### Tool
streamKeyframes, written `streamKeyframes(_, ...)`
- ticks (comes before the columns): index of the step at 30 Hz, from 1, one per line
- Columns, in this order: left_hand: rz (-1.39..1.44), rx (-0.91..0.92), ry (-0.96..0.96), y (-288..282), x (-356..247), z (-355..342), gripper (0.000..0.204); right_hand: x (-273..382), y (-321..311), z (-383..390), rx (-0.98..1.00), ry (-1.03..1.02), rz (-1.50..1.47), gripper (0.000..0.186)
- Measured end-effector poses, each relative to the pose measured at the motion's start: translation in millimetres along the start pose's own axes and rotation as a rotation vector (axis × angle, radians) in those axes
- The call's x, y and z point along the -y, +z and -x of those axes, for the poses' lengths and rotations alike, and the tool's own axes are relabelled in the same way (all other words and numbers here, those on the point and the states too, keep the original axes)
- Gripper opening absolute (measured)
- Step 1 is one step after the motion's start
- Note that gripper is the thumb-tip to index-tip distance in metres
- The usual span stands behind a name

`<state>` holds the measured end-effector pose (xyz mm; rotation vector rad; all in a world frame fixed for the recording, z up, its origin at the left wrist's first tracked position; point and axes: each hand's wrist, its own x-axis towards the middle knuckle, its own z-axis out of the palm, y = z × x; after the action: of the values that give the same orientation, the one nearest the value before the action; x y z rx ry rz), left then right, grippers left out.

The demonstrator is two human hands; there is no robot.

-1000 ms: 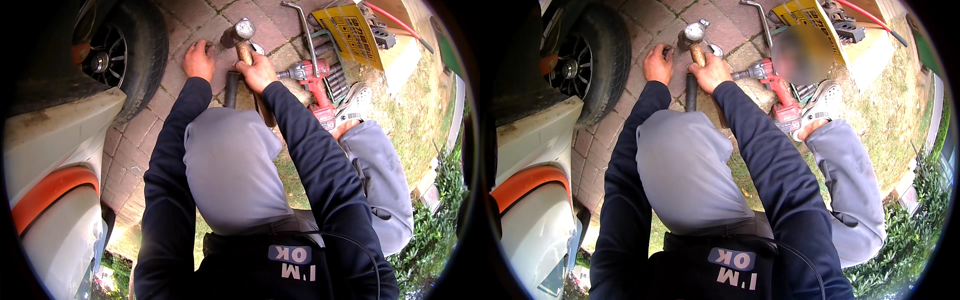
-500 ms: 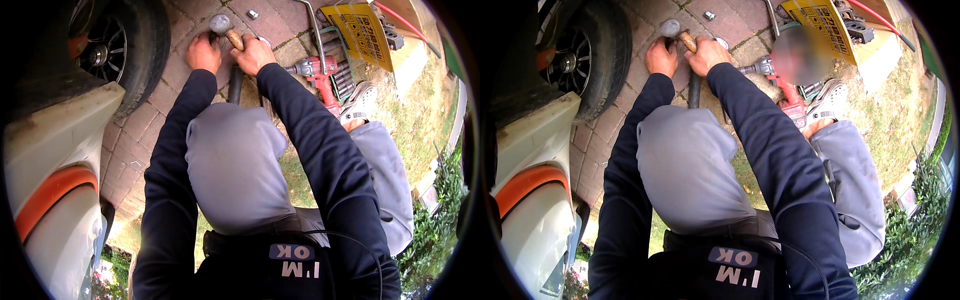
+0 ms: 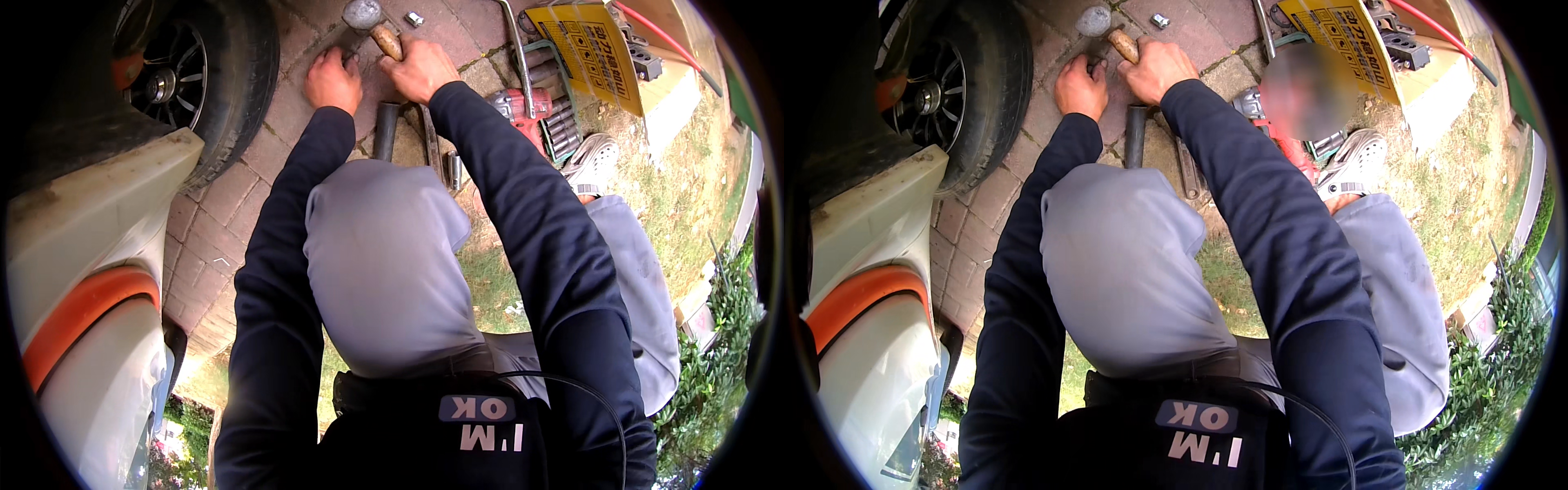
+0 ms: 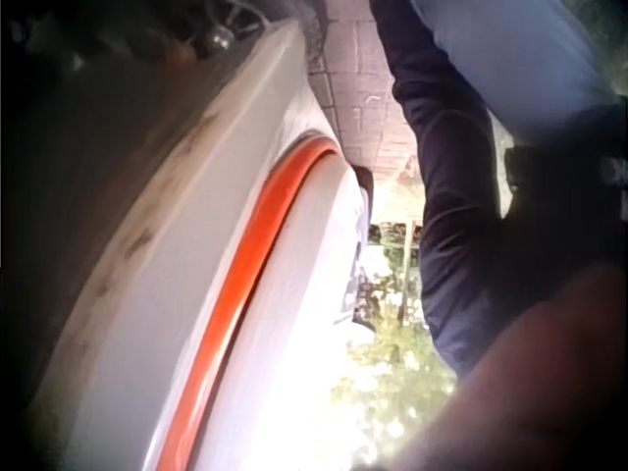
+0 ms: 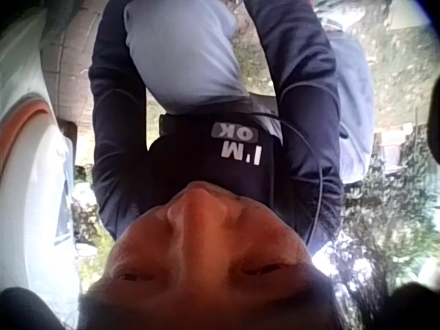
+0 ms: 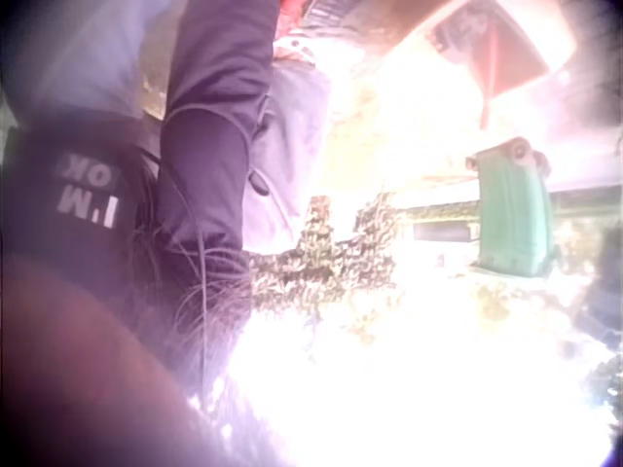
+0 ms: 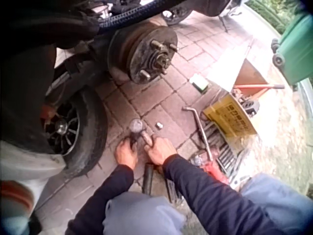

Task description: The person removes a brake caliper from a car wheel hub and places it in a cardboard box. They then use a wrench and a hammer to loosen and remove bolts from the hub assembly, placing the removed parts into the box.

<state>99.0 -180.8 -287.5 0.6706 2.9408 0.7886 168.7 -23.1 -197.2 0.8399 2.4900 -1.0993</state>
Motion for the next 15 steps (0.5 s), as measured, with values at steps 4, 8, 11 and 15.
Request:
streamKeyframes(4, 0.046, -0.017, 0.007, -4, -1, -2, 0.025, 2, 1, 12, 0.043, -0.021, 0.000, 0.048)
streamKeyframes(8, 0.081, 0.017, -0.029, 1, 4, -5, 0.025, -2, 9, -5, 0.080, -0.007, 0.053, 0.049)
streamKeyframes(11, 0.046, 0.031, -0.049, 0, 3, -4, 0.024, 0, -2, 0, 0.062, 0.008, 0.001, 0.049)
streamKeyframes(15, 0.114, 0.031, -0.040, -1, 3, -6, 0.024, -12, 10, 4, 0.071, -0.037, 0.044, 0.047)
